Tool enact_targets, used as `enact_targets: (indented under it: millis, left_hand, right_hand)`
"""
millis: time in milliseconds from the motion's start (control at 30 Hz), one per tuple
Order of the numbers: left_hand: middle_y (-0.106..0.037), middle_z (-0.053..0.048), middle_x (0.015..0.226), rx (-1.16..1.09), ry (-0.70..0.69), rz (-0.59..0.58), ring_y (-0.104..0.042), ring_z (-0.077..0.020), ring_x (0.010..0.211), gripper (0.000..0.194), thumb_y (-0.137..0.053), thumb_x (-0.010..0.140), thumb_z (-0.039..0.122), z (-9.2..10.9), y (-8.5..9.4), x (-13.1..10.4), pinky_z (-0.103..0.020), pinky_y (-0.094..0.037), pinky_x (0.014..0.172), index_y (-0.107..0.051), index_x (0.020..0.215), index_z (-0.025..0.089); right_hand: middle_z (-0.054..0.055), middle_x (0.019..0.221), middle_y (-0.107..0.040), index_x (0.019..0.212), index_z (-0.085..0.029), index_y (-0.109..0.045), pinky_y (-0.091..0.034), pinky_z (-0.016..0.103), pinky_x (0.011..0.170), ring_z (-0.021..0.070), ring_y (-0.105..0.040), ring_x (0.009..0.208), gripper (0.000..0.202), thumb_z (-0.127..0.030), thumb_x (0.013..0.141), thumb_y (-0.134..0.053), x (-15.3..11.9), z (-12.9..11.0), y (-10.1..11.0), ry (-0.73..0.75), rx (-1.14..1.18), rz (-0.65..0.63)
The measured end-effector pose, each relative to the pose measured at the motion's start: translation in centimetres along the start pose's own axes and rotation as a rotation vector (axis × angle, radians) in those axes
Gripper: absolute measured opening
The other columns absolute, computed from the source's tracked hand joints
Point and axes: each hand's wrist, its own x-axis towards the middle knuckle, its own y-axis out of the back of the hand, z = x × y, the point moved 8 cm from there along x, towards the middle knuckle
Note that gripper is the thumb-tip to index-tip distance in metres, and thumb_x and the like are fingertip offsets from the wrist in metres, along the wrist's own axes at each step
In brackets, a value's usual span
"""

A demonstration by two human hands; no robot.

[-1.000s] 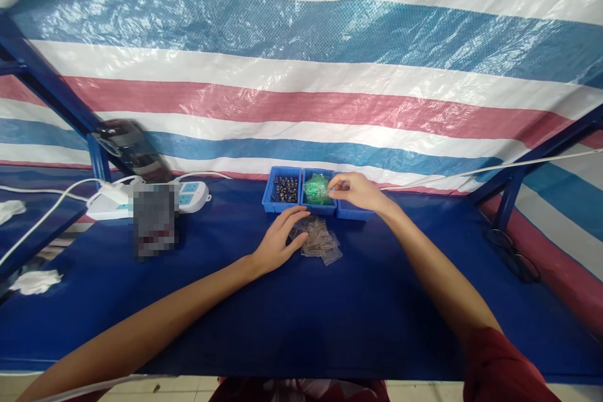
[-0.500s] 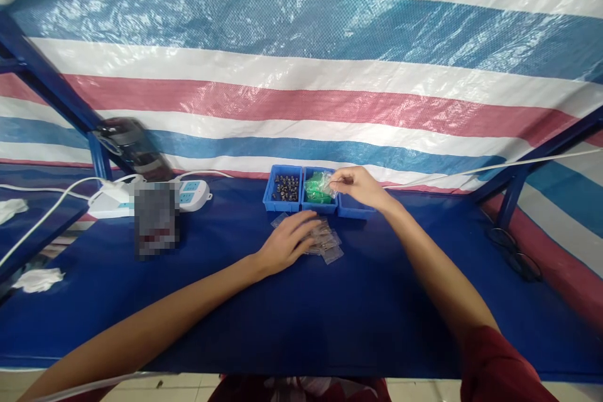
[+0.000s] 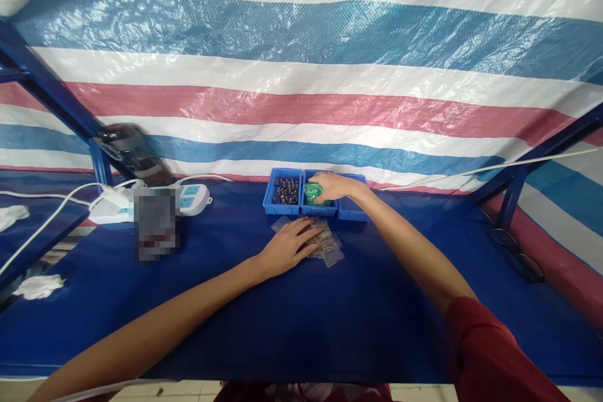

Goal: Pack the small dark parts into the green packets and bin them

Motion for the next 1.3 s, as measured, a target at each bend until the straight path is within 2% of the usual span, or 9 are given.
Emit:
enact_targets:
  millis: [133, 333, 533, 733, 900, 1033, 1167, 1233, 1300]
  left_hand:
    - [-0.046, -0.006, 0.14, 0.002, -0.001, 0.01, -0.037, -0.0262, 0.134, 0.043, -0.035, 0.097, 0.042, 0.0, 0.1, 0.0, -0.047, -0.036, 0.109, -0.045, 0.136, 0.028]
    - [-0.046, -0.007, 0.139, 0.001, -0.009, 0.018, -0.037, -0.0262, 0.133, 0.042, -0.036, 0.097, 0.042, 0.0, 0.1, 0.1, -0.047, -0.035, 0.109, -0.046, 0.135, 0.027]
    - [-0.047, -0.008, 0.138, -0.008, -0.007, 0.013, -0.037, -0.0266, 0.133, 0.043, -0.037, 0.096, 0.041, 0.0, 0.1, 0.2, -0.047, -0.034, 0.109, -0.047, 0.134, 0.025]
    - [-0.048, -0.008, 0.137, -0.032, 0.01, 0.028, -0.039, -0.0265, 0.132, 0.041, -0.039, 0.096, 0.04, -0.1, 0.1, 0.2, -0.047, -0.035, 0.109, -0.05, 0.131, 0.024]
    - [-0.048, -0.009, 0.136, -0.053, 0.031, 0.08, -0.04, -0.0262, 0.131, 0.038, -0.041, 0.095, 0.038, -0.4, 0.6, 0.1, -0.046, -0.037, 0.108, -0.051, 0.128, 0.022]
    - [-0.054, -0.007, 0.129, -0.104, 0.072, 0.231, -0.047, -0.023, 0.124, 0.032, -0.041, 0.095, 0.034, -0.7, 2.2, -0.2, -0.042, -0.04, 0.104, -0.053, 0.122, 0.022]
    - [-0.058, -0.006, 0.119, -0.215, 0.162, 0.5, -0.052, -0.02, 0.115, 0.026, -0.042, 0.095, 0.031, -1.7, 4.6, -1.5, -0.039, -0.043, 0.1, -0.054, 0.116, 0.022]
    - [-0.057, -0.007, 0.116, -0.267, 0.214, 0.634, -0.054, -0.0199, 0.111, 0.024, -0.043, 0.095, 0.032, -2.3, 5.5, -2.4, -0.039, -0.045, 0.097, -0.052, 0.114, 0.022]
    - [-0.055, -0.008, 0.116, -0.307, 0.235, 0.749, -0.054, -0.0199, 0.108, 0.023, -0.043, 0.094, 0.032, -2.7, 6.1, -3.3, -0.038, -0.047, 0.093, -0.049, 0.114, 0.021]
  right_hand:
    - [0.012, 0.142, -0.045, 0.135, -0.018, -0.048, -0.04, 0.039, 0.101, 0.0298, -0.046, 0.127, 0.073, -0.049, 0.072, -0.067, -0.3, 0.0, 0.9, -0.022, 0.061, -0.079]
    - [0.01, 0.138, -0.049, 0.132, -0.022, -0.051, -0.045, 0.032, 0.092, 0.0287, -0.05, 0.122, 0.075, -0.033, 0.062, -0.075, 0.4, 0.5, 0.1, -0.028, -0.064, -0.11]
    - [0.013, 0.122, -0.06, 0.12, -0.017, -0.057, -0.049, 0.031, 0.076, 0.0287, -0.061, 0.102, 0.067, -0.031, 0.057, -0.078, 2.1, 1.3, -1.9, -0.066, -0.105, -0.129]
    - [0.014, 0.115, -0.062, 0.114, -0.017, -0.059, -0.048, 0.031, 0.072, 0.029, -0.062, 0.097, 0.061, -0.028, 0.057, -0.078, 2.3, 0.4, -1.9, -0.091, -0.155, -0.132]
    - [0.011, 0.104, -0.067, 0.107, -0.017, -0.062, -0.045, 0.029, 0.067, 0.0282, -0.062, 0.092, 0.05, -0.027, 0.059, -0.073, 1.6, -0.8, -1.7, 0.004, -0.188, -0.022]
    - [0.008, 0.095, -0.069, 0.101, -0.016, -0.063, -0.042, 0.026, 0.065, 0.0233, -0.062, 0.083, 0.042, -0.023, 0.06, -0.07, 0.4, -1.1, 0.8, 0.049, -0.144, 0.124]
    - [0.006, 0.098, -0.067, 0.106, -0.015, -0.062, -0.042, 0.027, 0.07, 0.0208, -0.06, 0.086, 0.044, -0.023, 0.063, -0.07, -1.8, -2.2, 5.2, 0.048, 0.03, 0.283]
    - [0.004, 0.098, -0.066, 0.109, -0.016, -0.061, -0.042, 0.027, 0.073, 0.0196, -0.06, 0.086, 0.045, -0.025, 0.065, -0.069, -3.2, -4.0, 5.3, 0.116, 0.132, 0.273]
    - [0.003, 0.099, -0.066, 0.111, -0.018, -0.059, -0.043, 0.027, 0.074, 0.0193, -0.061, 0.087, 0.048, -0.027, 0.066, -0.071, -4.7, -6.4, 3.7, 0.208, 0.165, 0.223]
